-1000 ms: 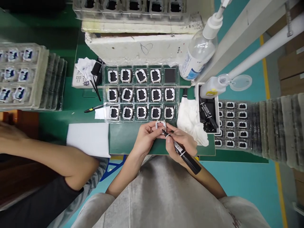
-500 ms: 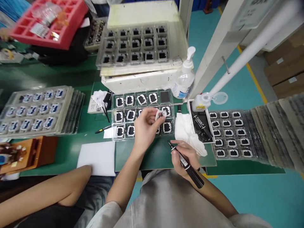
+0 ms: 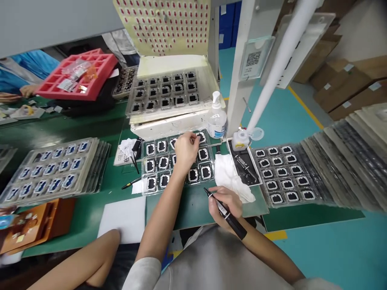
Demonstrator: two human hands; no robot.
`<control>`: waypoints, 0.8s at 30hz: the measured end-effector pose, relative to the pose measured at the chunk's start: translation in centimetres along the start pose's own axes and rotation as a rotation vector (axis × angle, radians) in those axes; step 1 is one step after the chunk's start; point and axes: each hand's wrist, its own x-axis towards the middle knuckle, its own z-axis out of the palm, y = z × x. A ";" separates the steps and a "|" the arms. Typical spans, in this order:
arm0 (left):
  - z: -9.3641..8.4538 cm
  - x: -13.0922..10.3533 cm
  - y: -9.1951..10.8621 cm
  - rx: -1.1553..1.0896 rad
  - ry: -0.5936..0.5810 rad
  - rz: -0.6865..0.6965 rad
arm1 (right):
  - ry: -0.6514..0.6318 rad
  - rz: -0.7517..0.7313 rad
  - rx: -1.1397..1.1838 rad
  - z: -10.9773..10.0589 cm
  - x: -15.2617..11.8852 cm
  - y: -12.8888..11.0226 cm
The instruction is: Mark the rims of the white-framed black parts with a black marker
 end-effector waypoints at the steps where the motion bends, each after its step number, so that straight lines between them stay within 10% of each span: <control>1: -0.6 -1.0 0.0 -0.003 0.026 0.035 | 0.001 -0.002 0.003 -0.1 0.0 0.0; 12: -6.4 -19.5 -4.9 0.267 -0.046 0.274 | -0.008 -0.004 0.046 -0.4 0.1 -0.2; 24: -8.0 -18.0 -8.6 0.466 0.019 0.516 | 0.070 -0.044 -0.008 -1.9 1.0 -1.8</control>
